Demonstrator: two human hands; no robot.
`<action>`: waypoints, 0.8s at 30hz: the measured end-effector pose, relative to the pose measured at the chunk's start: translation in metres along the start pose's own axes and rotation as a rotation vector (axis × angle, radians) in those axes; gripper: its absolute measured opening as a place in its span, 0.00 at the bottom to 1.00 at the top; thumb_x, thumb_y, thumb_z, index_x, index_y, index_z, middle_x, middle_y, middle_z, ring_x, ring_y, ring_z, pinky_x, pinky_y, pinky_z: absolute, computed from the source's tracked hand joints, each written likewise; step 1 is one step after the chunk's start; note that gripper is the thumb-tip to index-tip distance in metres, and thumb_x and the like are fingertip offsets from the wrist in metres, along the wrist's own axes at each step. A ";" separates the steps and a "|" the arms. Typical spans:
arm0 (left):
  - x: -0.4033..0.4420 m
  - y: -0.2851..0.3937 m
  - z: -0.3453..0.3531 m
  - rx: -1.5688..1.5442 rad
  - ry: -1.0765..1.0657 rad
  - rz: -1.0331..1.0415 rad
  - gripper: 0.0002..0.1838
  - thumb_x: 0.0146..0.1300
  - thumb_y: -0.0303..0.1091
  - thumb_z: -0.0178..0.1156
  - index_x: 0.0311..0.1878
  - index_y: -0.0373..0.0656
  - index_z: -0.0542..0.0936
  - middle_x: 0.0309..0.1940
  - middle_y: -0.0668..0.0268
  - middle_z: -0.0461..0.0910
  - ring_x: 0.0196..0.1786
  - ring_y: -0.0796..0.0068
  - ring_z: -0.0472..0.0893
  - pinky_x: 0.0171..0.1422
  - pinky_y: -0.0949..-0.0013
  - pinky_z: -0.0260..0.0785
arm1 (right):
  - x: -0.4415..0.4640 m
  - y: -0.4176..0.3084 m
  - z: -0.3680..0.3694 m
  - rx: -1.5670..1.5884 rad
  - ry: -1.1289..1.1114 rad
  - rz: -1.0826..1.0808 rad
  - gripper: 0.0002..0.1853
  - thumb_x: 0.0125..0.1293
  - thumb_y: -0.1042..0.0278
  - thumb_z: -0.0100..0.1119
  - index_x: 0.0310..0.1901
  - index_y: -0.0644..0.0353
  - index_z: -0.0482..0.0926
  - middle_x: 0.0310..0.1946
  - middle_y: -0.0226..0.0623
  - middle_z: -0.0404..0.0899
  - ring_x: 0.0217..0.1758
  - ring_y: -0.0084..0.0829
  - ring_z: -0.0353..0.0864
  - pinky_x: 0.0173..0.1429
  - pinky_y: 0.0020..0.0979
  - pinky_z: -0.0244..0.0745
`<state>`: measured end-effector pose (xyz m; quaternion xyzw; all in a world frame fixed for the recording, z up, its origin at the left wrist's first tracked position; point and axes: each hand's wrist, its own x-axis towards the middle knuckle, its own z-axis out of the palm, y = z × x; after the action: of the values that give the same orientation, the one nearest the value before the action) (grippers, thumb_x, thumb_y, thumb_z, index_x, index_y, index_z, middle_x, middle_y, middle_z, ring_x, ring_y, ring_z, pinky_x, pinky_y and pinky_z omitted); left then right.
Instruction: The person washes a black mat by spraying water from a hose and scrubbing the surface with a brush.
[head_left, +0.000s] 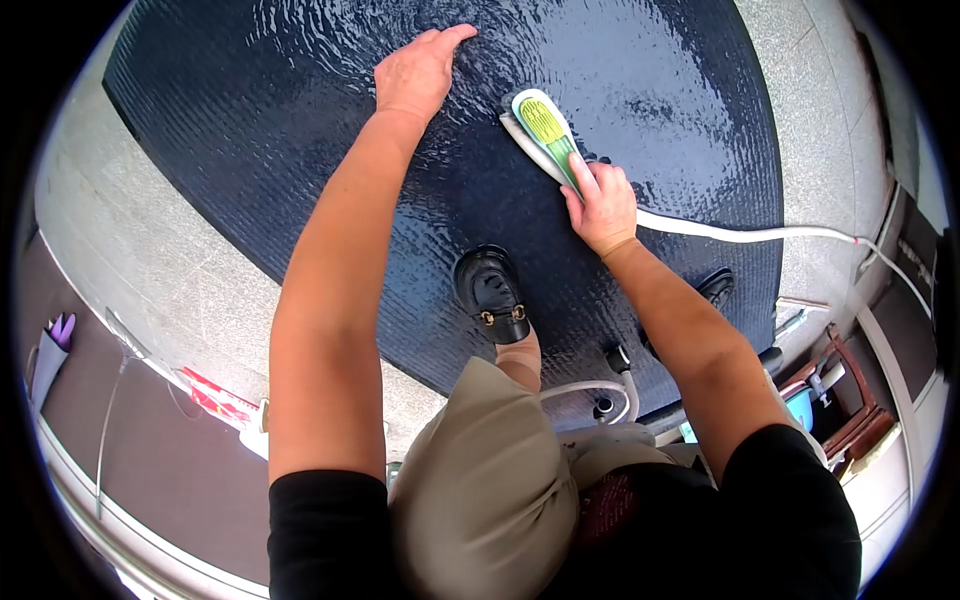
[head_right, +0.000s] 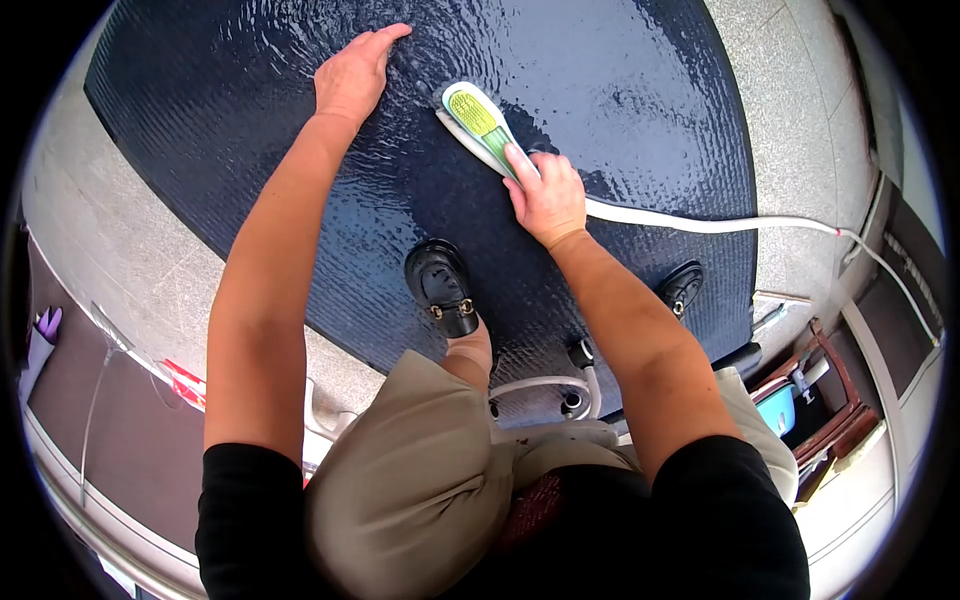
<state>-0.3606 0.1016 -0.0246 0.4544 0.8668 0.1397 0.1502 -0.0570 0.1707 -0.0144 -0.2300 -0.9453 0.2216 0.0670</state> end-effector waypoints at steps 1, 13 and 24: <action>0.001 0.000 0.001 0.000 -0.001 0.000 0.16 0.70 0.37 0.50 0.56 0.71 0.76 0.42 0.70 0.80 0.44 0.60 0.81 0.49 0.58 0.74 | 0.000 0.000 0.000 -0.001 -0.008 0.006 0.30 0.55 0.63 0.67 0.62 0.43 0.71 0.41 0.36 0.74 0.41 0.41 0.74 0.43 0.40 0.72; -0.003 0.004 0.006 -0.094 0.038 -0.109 0.14 0.70 0.38 0.50 0.54 0.68 0.78 0.48 0.70 0.82 0.48 0.60 0.81 0.50 0.60 0.73 | -0.001 0.000 0.001 0.010 -0.015 0.019 0.30 0.56 0.62 0.67 0.62 0.42 0.71 0.41 0.35 0.74 0.41 0.40 0.74 0.44 0.40 0.72; 0.009 0.001 -0.002 0.027 -0.063 0.046 0.11 0.69 0.35 0.49 0.51 0.61 0.75 0.42 0.65 0.82 0.44 0.54 0.81 0.46 0.54 0.73 | 0.001 -0.001 0.001 0.004 -0.006 0.008 0.30 0.56 0.62 0.67 0.62 0.43 0.71 0.40 0.36 0.74 0.41 0.41 0.74 0.43 0.40 0.73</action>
<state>-0.3654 0.1094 -0.0241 0.4805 0.8527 0.1170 0.1681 -0.0582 0.1698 -0.0146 -0.2329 -0.9441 0.2246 0.0636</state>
